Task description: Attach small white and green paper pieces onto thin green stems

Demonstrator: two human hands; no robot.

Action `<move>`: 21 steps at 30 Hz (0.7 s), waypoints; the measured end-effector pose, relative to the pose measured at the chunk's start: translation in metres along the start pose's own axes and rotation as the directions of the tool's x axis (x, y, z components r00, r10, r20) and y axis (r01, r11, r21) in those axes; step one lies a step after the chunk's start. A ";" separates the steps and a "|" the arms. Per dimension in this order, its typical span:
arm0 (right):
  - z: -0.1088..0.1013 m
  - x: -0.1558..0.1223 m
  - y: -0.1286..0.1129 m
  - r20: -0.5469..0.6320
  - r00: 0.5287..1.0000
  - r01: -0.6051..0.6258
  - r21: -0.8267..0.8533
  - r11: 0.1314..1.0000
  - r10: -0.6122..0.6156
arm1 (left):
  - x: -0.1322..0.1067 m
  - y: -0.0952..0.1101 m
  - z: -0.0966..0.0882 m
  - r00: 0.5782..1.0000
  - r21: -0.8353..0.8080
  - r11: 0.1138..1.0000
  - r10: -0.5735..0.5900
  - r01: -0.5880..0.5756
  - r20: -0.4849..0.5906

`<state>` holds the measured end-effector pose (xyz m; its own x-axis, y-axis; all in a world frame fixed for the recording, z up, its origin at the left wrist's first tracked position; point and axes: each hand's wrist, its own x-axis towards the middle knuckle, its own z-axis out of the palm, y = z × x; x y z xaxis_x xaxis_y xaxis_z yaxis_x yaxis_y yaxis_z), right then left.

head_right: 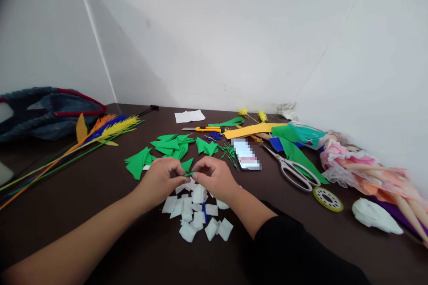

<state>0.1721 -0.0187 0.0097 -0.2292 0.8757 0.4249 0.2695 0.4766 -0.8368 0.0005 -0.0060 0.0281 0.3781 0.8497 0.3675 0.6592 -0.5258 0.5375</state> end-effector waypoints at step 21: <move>-0.004 0.000 -0.003 -0.033 0.997 0.067 -0.166 0.984 -0.073 | -0.002 0.008 0.002 0.979 -0.137 0.991 0.035 -0.007 0.199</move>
<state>0.1752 -0.0201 0.0138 -0.2178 0.8404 0.4962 0.4048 0.5404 -0.7377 0.0062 -0.0122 0.0300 0.5227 0.8216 0.2275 0.5609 -0.5325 0.6339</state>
